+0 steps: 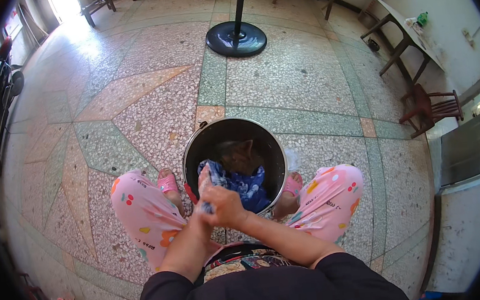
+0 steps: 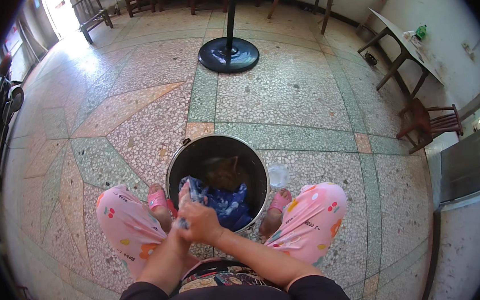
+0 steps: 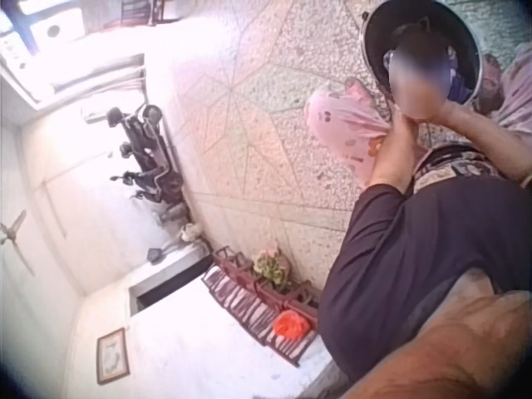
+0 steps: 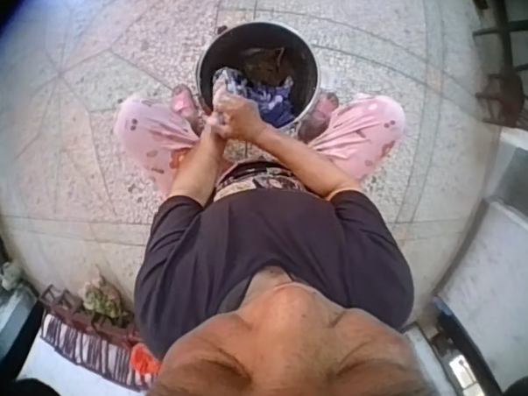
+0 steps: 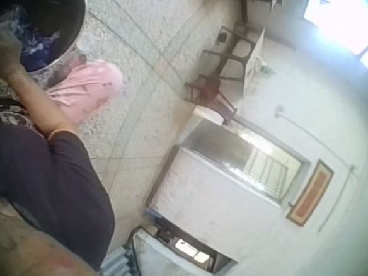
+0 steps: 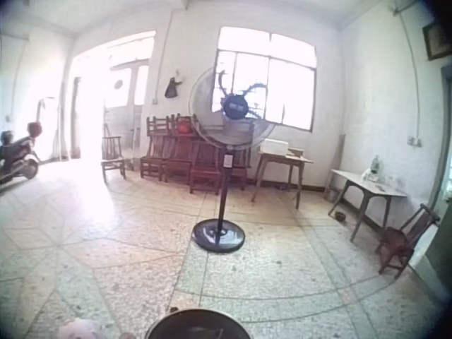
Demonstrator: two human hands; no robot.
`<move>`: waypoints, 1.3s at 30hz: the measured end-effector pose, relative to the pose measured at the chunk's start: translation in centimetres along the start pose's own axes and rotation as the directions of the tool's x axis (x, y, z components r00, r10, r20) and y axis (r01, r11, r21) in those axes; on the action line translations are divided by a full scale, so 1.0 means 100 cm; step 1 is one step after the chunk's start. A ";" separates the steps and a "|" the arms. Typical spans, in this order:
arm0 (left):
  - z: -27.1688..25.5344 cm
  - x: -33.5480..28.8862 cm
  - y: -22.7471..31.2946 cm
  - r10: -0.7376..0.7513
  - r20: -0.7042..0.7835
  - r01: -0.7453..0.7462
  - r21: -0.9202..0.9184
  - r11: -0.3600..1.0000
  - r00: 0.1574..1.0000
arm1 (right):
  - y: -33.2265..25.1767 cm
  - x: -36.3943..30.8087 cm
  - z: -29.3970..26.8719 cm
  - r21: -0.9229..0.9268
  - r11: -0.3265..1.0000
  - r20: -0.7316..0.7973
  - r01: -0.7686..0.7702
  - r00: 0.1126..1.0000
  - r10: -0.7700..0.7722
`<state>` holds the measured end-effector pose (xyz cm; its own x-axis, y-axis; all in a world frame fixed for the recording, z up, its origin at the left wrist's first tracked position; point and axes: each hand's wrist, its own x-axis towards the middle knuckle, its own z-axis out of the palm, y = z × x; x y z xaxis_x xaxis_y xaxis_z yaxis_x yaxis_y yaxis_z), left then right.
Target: Manually wash clothes in a bucket.
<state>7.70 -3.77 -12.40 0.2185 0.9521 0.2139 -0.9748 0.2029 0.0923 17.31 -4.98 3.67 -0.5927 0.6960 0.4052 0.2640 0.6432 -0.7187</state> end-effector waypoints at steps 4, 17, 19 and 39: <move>0.026 0.006 -0.047 0.457 -0.565 -0.136 0.518 0.845 0.686 | 0.081 0.000 -0.004 -0.086 0.951 -0.244 -0.296 0.932 0.268; 0.017 0.008 -0.037 0.284 -0.582 -0.003 0.436 0.900 0.762 | 0.097 -0.001 -0.014 -0.049 0.896 -0.360 -0.442 0.844 0.397; 0.097 0.036 -0.035 0.168 -0.682 0.072 0.309 0.948 0.711 | 0.113 0.002 -0.028 -0.049 0.817 -0.356 -0.574 0.775 0.523; 0.045 -0.002 -0.003 0.518 -0.524 -0.141 0.598 0.789 0.676 | 0.002 0.005 -0.003 0.073 0.997 0.098 -0.008 0.995 0.001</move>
<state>8.19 -5.08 -8.13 -0.3804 0.8687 -0.3172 -0.7731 -0.1105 0.6246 17.29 -4.39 3.96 -0.6645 0.6616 0.3473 0.2125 0.6129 -0.7610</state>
